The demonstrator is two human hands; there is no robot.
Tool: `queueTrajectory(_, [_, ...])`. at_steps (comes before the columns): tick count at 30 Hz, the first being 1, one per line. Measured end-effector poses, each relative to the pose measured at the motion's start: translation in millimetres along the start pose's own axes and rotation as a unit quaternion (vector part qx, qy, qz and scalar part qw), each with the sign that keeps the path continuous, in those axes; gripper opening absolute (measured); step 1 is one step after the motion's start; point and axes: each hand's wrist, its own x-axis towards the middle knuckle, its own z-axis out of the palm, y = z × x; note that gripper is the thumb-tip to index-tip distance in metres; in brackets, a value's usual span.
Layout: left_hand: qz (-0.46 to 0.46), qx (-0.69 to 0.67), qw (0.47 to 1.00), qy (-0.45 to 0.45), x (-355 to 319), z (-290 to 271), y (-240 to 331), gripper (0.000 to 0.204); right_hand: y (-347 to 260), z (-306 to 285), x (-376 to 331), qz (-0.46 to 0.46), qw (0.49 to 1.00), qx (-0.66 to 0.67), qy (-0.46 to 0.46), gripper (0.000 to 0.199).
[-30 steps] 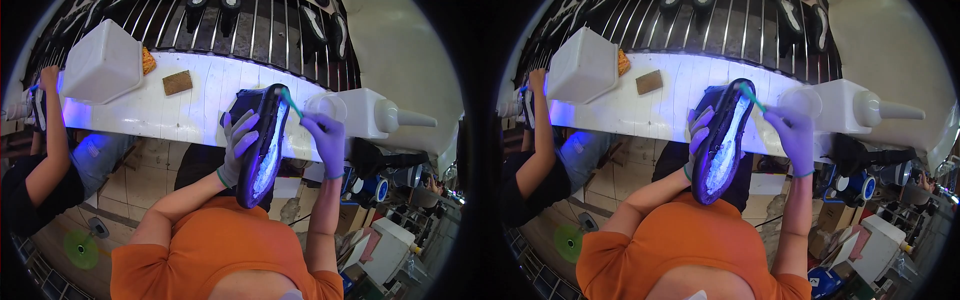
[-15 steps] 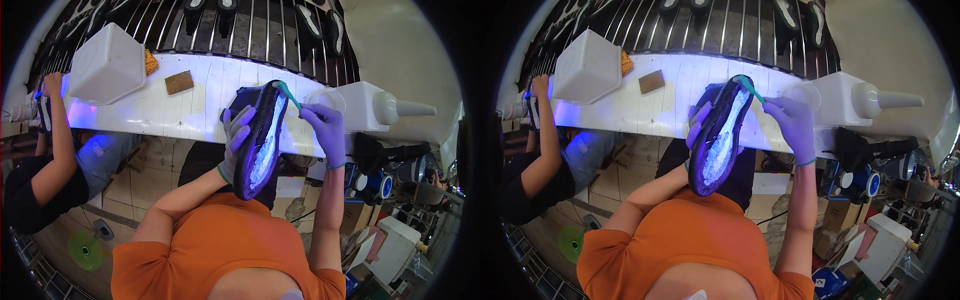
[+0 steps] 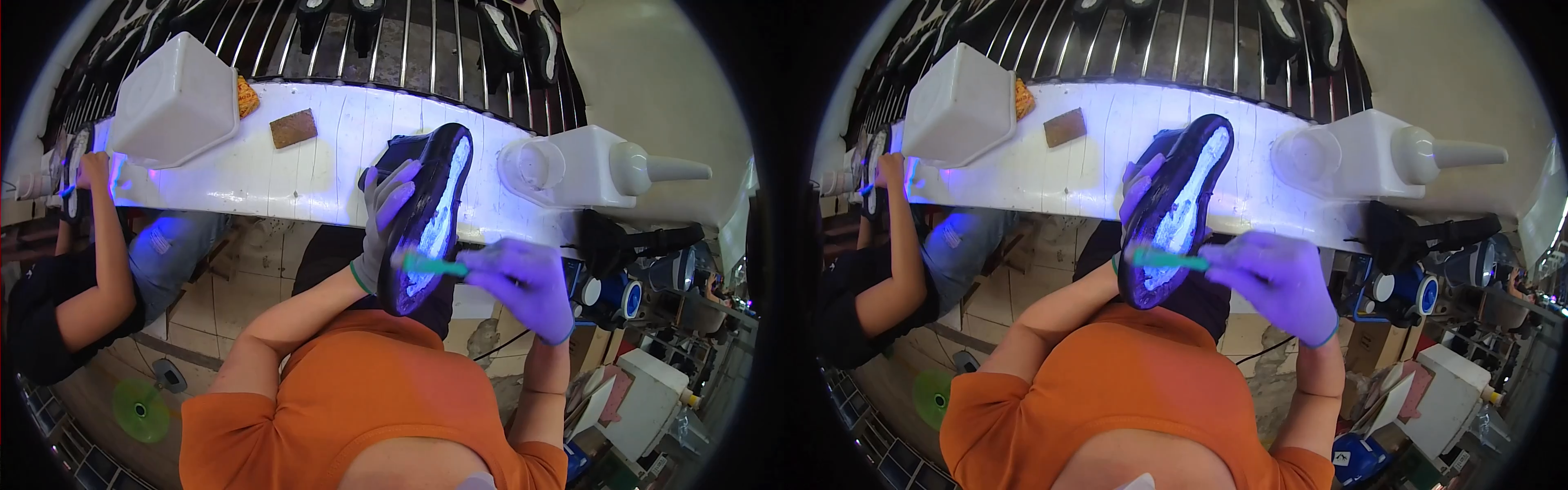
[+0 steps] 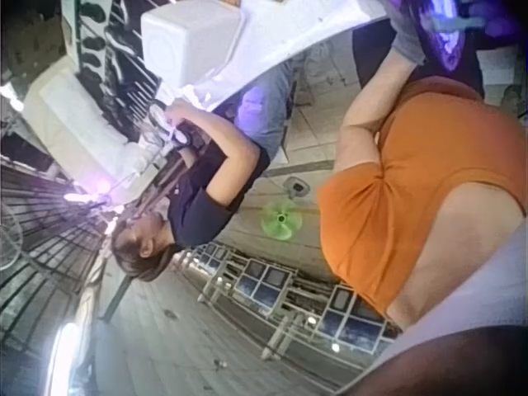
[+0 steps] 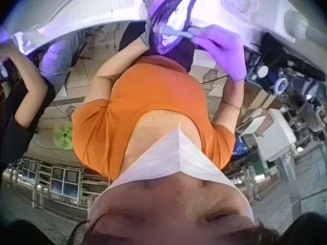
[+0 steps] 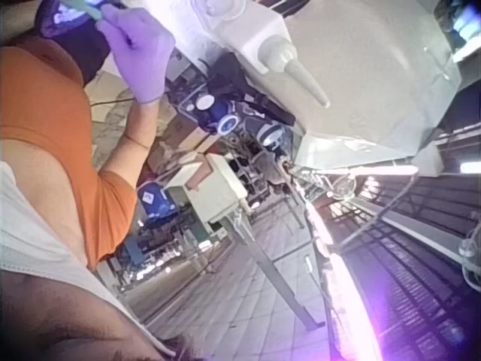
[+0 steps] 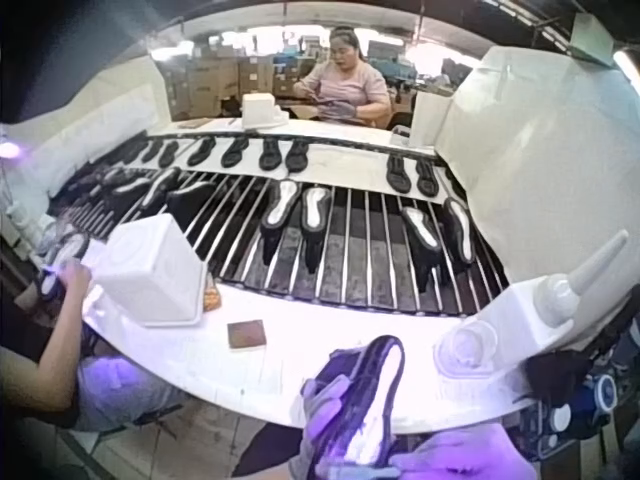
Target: Applying adhesive to the bottom of shoe uppers at an assembly line station.
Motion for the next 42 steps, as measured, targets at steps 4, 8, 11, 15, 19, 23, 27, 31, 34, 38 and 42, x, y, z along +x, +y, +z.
queueTrajectory(4, [-0.033, 0.052, 0.997, -0.049, 1, -10, 5, 0.083, -3, -2, -3, -0.068, 0.996, 0.019, -0.063, 0.026])
queueTrajectory(8, [-0.296, -0.155, 0.941, -0.054, -17, -3, 0, 0.084, 16, 0, 10, 0.181, 0.964, 0.056, 0.188, 0.019])
queueTrajectory(11, [-0.194, -0.094, 0.974, -0.069, -2, -4, 1, 0.08, 20, 9, -14, 0.167, 0.973, 0.124, 0.095, 0.02])
queueTrajectory(15, [-0.128, -0.074, 0.985, -0.085, 6, -14, 2, 0.077, -12, 20, -15, 0.04, 0.988, 0.14, 0.043, 0.024])
queueTrajectory(19, [-0.245, -0.148, 0.953, -0.095, 7, -16, 8, 0.074, -4, 15, 4, 0.146, 0.973, 0.076, 0.165, 0.022])
queueTrajectory(23, [-0.224, -0.099, 0.963, -0.114, 34, -19, 21, 0.071, -3, 12, 3, 0.092, 0.975, 0.043, 0.198, 0.02])
queueTrajectory(27, [-0.184, -0.125, 0.965, -0.136, 52, -32, 32, 0.062, -23, 9, -7, 0.025, 0.988, 0.029, 0.149, 0.026])
queueTrajectory(31, [-0.252, -0.202, 0.92, -0.22, 73, -48, 45, 0.068, -32, 3, -8, -0.062, 0.988, -0.039, 0.138, 0.03])
queueTrajectory(34, [-0.204, -0.187, 0.909, -0.311, 105, -67, 50, 0.08, -38, -7, 1, -0.103, 0.979, -0.064, 0.163, 0.032])
queueTrajectory(38, [-0.279, -0.254, 0.824, -0.422, 124, -66, 31, 0.089, -40, -24, 13, -0.138, 0.965, -0.146, 0.17, 0.033])
queueTrajectory(42, [-0.211, -0.217, 0.815, -0.494, 150, -62, 9, 0.073, -43, -39, 26, -0.17, 0.936, -0.245, 0.187, 0.031])
